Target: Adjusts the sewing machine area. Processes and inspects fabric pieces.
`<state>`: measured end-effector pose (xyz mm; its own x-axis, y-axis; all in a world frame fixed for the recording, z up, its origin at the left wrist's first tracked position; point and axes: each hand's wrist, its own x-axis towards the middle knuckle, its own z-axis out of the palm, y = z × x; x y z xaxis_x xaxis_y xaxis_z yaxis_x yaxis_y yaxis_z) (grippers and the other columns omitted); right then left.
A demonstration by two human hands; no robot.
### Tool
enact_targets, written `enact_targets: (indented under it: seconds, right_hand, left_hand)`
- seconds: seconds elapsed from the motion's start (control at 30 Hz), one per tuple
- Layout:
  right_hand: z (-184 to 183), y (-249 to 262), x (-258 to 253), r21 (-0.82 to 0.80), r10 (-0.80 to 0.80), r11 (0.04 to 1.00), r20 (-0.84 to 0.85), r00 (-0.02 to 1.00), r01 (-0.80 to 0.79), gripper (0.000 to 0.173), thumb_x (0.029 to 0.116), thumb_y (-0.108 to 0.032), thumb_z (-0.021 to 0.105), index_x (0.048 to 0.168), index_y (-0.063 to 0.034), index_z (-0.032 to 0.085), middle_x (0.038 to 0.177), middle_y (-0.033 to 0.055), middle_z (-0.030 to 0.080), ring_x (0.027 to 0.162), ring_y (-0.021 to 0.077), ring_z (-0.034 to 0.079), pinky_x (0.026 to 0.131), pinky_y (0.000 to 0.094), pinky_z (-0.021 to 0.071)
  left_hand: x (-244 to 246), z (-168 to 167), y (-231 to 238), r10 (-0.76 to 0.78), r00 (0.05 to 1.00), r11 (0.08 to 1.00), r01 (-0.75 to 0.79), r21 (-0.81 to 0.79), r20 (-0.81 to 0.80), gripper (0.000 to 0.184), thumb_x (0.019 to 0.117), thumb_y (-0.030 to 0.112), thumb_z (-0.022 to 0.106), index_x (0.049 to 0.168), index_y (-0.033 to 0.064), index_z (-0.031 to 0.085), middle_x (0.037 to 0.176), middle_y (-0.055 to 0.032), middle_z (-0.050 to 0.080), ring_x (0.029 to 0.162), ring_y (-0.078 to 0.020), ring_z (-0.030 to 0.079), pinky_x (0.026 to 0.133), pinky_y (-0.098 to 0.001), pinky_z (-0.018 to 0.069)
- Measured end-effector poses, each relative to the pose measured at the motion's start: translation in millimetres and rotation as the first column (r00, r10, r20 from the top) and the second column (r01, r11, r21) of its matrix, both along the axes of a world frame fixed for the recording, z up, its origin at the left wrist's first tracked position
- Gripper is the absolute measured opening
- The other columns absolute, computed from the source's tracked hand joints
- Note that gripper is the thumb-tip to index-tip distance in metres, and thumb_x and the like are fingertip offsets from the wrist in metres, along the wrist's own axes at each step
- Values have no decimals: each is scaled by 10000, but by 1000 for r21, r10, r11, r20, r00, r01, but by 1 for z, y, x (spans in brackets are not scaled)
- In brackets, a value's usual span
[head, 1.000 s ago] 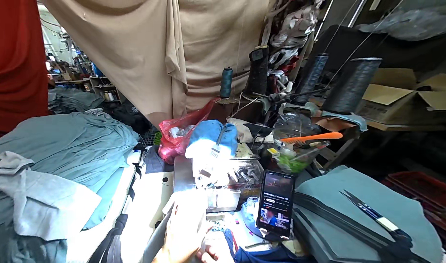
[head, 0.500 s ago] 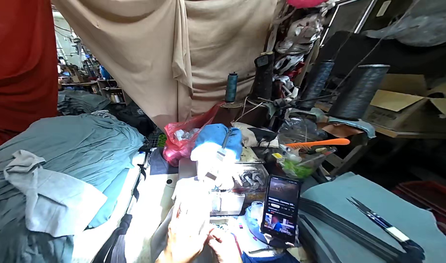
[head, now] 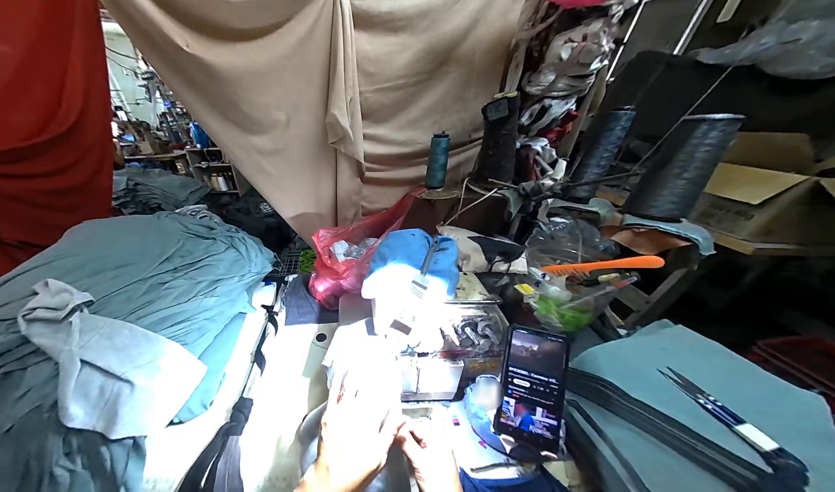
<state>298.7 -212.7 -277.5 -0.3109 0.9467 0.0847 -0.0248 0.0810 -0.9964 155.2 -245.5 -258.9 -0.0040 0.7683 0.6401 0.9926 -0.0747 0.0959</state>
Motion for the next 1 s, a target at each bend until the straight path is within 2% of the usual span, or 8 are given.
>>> enact_targets:
  seconds: [0.17, 0.27, 0.37, 0.47, 0.57, 0.73, 0.83, 1.0]
  right_hand:
    - [3, 28, -17, 69, -48, 996, -10, 999, 49, 130, 894, 6, 622, 850, -10, 743, 743, -20, 694, 681, -10, 621, 681, 199, 532]
    - [8, 32, -22, 70, -95, 993, 38, 995, 92, 127, 882, 3, 637, 795, -17, 727, 687, -31, 659, 646, -9, 600, 662, 203, 514]
    - [10, 29, -21, 81, -136, 988, 44, 990, 133, 89, 881, -22, 663, 809, -16, 714, 707, -10, 659, 673, 25, 616, 681, 225, 519]
    - [8, 11, -8, 254, -329, 908, -65, 942, 335, 314, 791, -61, 737, 1072, 59, 667, 937, 97, 679, 798, 68, 655, 711, 215, 558]
    - [-5, 5, 16, 378, -386, 841, -81, 919, 387, 457, 848, -128, 682, 1232, 104, 592, 1126, 170, 644, 966, 101, 644, 818, 211, 551]
    - [-21, 16, 18, 237, -30, 971, 195, 980, -18, 304, 912, -97, 625, 1170, 44, 701, 1103, 156, 729, 1021, 165, 696, 904, 314, 564]
    - [-23, 18, 15, 116, 88, 984, 325, 942, -132, 268, 917, -194, 683, 1069, 21, 732, 970, 125, 716, 910, 167, 674, 860, 355, 549]
    - [-33, -14, 26, 74, 195, 975, 166, 967, -209, 209, 889, -217, 750, 878, -8, 733, 839, 31, 678, 779, 58, 624, 750, 256, 533]
  left_hand:
    - [2, 7, 5, -5, 1000, 999, 5, 49, 17, 436, 1032, 479, 448, 1024, 211, 792, 1055, -37, 770, 1040, -267, 724, 900, -535, 563]
    - [1, 7, 10, -3, 999, 1000, 3, 10, 48, 439, 1046, 478, 438, 1065, 216, 789, 1190, -44, 750, 1199, -293, 670, 1088, -630, 430]
    - [-5, 13, 9, -24, 999, 995, 28, -97, 41, 442, 1055, 472, 426, 1128, 221, 782, 1253, -73, 729, 1254, -350, 635, 1093, -705, 378]
    - [-25, 6, -9, 7, 994, 999, -3, -42, 105, 351, 983, 341, 591, 1131, 83, 777, 1220, -219, 714, 1190, -477, 641, 1029, -731, 412]
    - [-45, -9, -29, 167, 918, 985, -167, -31, 359, 461, 900, 384, 685, 1191, 28, 724, 1275, -187, 679, 1221, -419, 612, 1055, -608, 453]
    - [-60, -31, -43, 277, 803, 881, 8, -473, 529, 639, 903, 484, 637, 1291, -22, 664, 1473, -211, 545, 1414, -400, 461, 1187, -586, 311]
    - [-64, -35, -45, 183, 841, 909, 52, -413, 509, 385, 928, 313, 699, 1089, -32, 758, 1373, -239, 622, 1323, -439, 546, 1139, -606, 373]
    - [-102, -15, -62, 253, 846, 964, -177, -201, 469, 322, 946, 130, 635, 1151, -113, 689, 1208, -344, 650, 1199, -537, 585, 1056, -662, 423]
